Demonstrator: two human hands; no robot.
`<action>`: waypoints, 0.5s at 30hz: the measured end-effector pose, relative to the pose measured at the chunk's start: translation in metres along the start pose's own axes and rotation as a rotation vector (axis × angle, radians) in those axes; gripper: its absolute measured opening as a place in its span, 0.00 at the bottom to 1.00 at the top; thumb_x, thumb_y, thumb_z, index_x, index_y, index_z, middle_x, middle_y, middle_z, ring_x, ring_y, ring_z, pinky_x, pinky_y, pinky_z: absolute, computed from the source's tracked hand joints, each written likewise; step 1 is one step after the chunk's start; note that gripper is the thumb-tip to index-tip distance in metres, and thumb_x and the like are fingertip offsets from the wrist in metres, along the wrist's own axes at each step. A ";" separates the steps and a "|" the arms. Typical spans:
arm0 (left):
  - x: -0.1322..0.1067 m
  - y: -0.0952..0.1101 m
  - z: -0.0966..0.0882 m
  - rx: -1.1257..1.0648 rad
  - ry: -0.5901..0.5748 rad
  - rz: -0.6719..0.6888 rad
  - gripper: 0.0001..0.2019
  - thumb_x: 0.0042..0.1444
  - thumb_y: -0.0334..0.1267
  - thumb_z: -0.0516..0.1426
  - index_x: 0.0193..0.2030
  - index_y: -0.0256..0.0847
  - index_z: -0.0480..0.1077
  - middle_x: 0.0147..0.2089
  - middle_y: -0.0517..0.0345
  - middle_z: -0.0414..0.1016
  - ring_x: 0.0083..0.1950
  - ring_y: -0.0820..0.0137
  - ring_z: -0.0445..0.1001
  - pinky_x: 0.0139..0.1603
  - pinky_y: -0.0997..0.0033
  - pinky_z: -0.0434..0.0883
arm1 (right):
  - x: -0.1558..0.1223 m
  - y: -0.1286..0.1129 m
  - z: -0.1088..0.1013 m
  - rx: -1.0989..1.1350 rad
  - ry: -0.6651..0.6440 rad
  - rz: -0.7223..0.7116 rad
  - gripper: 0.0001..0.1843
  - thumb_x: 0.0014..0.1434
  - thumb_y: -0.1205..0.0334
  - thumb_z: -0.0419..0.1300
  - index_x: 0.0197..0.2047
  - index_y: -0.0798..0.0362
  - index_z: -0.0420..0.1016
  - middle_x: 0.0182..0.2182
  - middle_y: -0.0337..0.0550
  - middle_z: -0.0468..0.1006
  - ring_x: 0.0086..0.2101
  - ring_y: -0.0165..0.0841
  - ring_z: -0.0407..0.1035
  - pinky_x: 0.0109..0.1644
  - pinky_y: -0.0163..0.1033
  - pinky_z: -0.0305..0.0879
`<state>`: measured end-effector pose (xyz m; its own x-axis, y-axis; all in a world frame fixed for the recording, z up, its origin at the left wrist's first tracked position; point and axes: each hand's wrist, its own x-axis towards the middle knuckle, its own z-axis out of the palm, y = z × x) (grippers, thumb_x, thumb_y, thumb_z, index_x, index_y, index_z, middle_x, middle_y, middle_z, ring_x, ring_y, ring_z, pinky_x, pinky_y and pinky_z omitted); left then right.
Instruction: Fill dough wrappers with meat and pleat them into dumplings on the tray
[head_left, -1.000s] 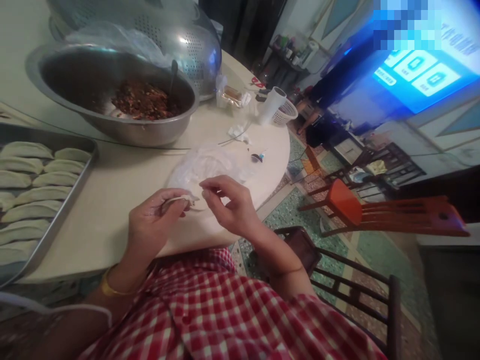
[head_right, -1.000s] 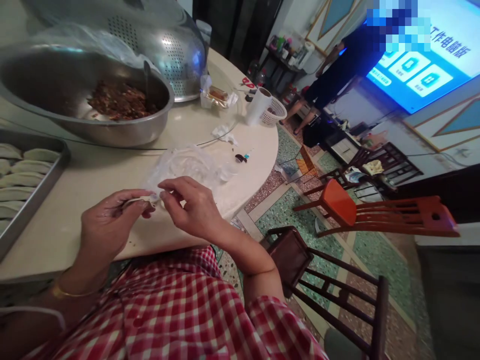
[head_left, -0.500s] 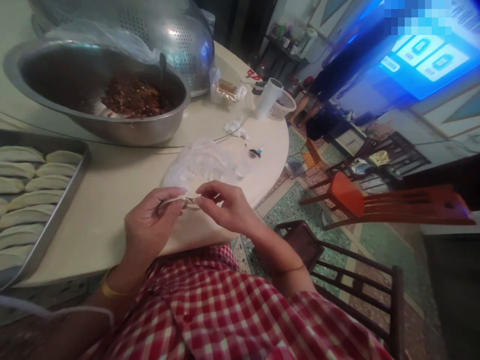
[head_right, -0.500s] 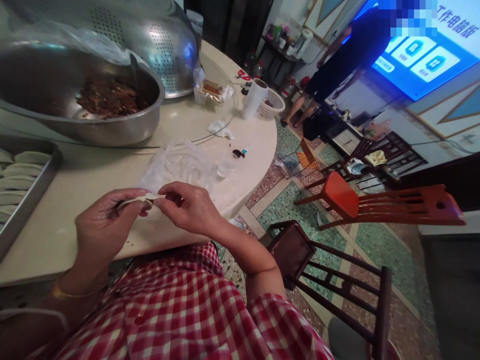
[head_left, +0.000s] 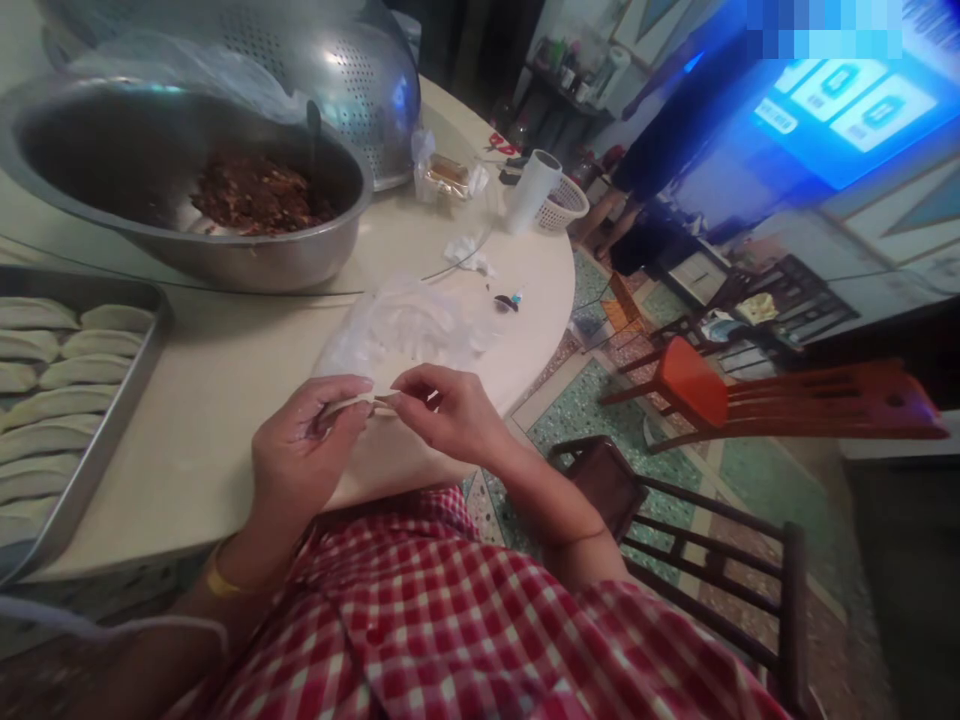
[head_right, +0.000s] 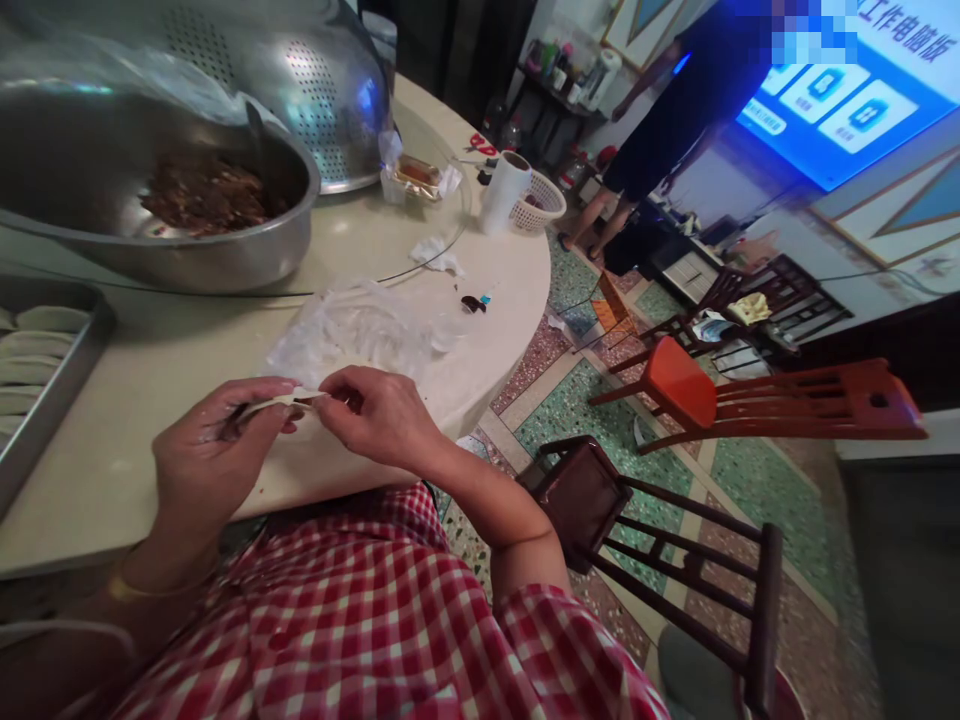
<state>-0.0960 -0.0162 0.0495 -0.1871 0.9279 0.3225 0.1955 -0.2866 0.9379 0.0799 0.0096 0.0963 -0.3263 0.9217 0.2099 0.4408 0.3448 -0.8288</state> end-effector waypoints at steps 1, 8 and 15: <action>0.000 -0.001 0.000 0.000 -0.006 0.010 0.06 0.59 0.42 0.64 0.43 0.49 0.79 0.45 0.61 0.82 0.40 0.69 0.79 0.43 0.70 0.75 | 0.000 -0.001 0.000 -0.025 0.003 0.010 0.07 0.61 0.60 0.63 0.35 0.54 0.79 0.28 0.37 0.80 0.29 0.26 0.70 0.36 0.33 0.66; 0.001 -0.002 0.001 -0.021 -0.106 0.024 0.06 0.57 0.43 0.65 0.39 0.47 0.77 0.47 0.57 0.80 0.49 0.64 0.78 0.41 0.69 0.77 | -0.001 0.001 0.003 -0.084 0.073 -0.065 0.07 0.63 0.63 0.60 0.33 0.53 0.78 0.30 0.39 0.81 0.31 0.28 0.71 0.38 0.34 0.67; 0.004 -0.003 0.003 -0.078 -0.107 -0.032 0.06 0.56 0.42 0.65 0.40 0.47 0.78 0.45 0.58 0.80 0.41 0.68 0.77 0.36 0.73 0.76 | -0.005 0.007 0.008 -0.094 0.098 -0.218 0.11 0.67 0.59 0.56 0.37 0.53 0.77 0.33 0.42 0.81 0.34 0.29 0.73 0.41 0.36 0.71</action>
<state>-0.0941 -0.0106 0.0471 -0.0877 0.9558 0.2805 0.1144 -0.2701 0.9560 0.0773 0.0060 0.0855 -0.3417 0.8350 0.4313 0.4462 0.5480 -0.7075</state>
